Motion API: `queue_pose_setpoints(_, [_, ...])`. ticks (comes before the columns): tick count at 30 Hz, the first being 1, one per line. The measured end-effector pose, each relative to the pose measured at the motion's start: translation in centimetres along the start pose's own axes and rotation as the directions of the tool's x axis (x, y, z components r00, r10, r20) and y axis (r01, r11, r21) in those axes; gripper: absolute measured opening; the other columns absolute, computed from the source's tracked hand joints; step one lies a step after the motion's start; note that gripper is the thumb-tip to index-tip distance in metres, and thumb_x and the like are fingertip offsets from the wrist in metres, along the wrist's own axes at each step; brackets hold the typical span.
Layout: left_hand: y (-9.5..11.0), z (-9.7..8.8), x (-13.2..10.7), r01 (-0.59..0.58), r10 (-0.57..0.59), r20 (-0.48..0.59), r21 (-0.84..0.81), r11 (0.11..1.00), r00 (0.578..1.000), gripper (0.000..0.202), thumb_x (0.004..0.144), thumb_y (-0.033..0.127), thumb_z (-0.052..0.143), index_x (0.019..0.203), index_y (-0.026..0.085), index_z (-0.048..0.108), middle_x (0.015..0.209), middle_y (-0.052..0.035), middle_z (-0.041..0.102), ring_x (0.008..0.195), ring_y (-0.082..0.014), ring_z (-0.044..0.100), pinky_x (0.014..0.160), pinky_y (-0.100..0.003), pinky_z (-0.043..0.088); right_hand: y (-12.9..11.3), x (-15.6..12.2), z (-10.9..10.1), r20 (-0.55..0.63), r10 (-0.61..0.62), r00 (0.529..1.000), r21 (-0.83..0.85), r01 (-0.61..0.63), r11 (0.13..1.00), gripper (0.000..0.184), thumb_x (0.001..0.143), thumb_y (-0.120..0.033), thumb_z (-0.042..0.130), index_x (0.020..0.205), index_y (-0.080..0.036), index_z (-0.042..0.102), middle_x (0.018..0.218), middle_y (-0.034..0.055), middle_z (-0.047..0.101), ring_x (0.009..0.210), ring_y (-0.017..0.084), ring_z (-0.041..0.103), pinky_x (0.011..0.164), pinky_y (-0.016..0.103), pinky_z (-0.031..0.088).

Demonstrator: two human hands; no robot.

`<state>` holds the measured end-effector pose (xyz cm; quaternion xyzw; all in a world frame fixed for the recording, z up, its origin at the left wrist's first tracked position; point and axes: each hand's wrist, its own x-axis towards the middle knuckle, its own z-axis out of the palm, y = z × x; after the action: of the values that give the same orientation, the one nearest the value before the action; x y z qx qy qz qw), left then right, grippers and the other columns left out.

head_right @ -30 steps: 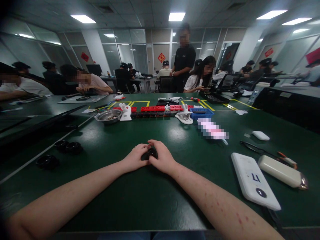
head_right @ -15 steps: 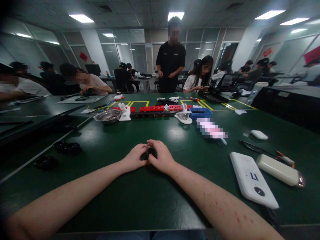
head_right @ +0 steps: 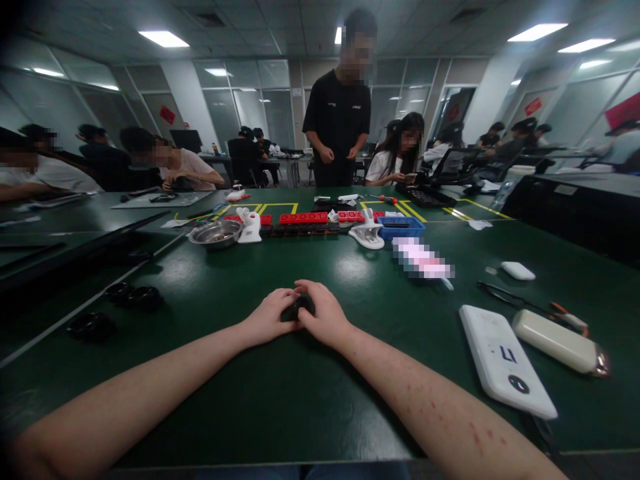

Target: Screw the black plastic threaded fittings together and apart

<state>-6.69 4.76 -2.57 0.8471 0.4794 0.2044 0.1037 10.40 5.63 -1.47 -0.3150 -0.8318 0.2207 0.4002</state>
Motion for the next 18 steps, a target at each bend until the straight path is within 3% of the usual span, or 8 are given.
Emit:
queue_pose_setpoints(6, [0.41, -0.36, 0.01, 0.000, 0.000, 0.009, -0.005, 1.000, 1.000, 0.039, 0.069, 0.046, 0.059, 0.098, 0.019, 0.054, 0.107, -0.0063, 0.052, 0.102, -0.0246, 0.044, 0.089, -0.040, 0.037, 0.06, 0.05, 0.20, -0.096, 0.063, 0.993, -0.088, -0.071, 0.994, 0.036, 0.070, -0.025, 0.059, 0.103, -0.016, 0.047, 0.090, 0.0066, 0.055, 0.086, 0.020, 0.051, 0.078, 0.037, 0.043])
queue_pose_setpoints(13, [0.02, -0.15, -0.08, -0.002, 0.002, 0.009, -0.022, 1.000, 1.000, 0.050, 0.070, 0.046, 0.058, 0.110, 0.019, 0.047, 0.107, -0.0069, 0.051, 0.103, -0.0248, 0.044, 0.088, -0.041, 0.037, 0.06, -0.02, 0.17, 0.012, 0.003, 1.000, 0.016, -0.003, 1.000, 0.039, 0.070, -0.008, 0.049, 0.107, -0.019, 0.044, 0.097, 0.0047, 0.056, 0.093, 0.017, 0.051, 0.085, 0.034, 0.041])
queue_pose_setpoints(18, [0.16, -0.15, -0.03, -0.004, 0.004, -0.001, -0.016, 1.000, 1.000, 0.040, 0.069, 0.044, 0.060, 0.099, 0.019, 0.053, 0.107, -0.0062, 0.051, 0.102, -0.0242, 0.044, 0.088, -0.039, 0.037, 0.14, 0.00, 0.25, -0.057, 0.020, 0.998, -0.043, -0.023, 0.999, 0.038, 0.072, -0.020, 0.056, 0.107, -0.018, 0.045, 0.101, 0.0072, 0.054, 0.095, 0.020, 0.050, 0.084, 0.037, 0.041])
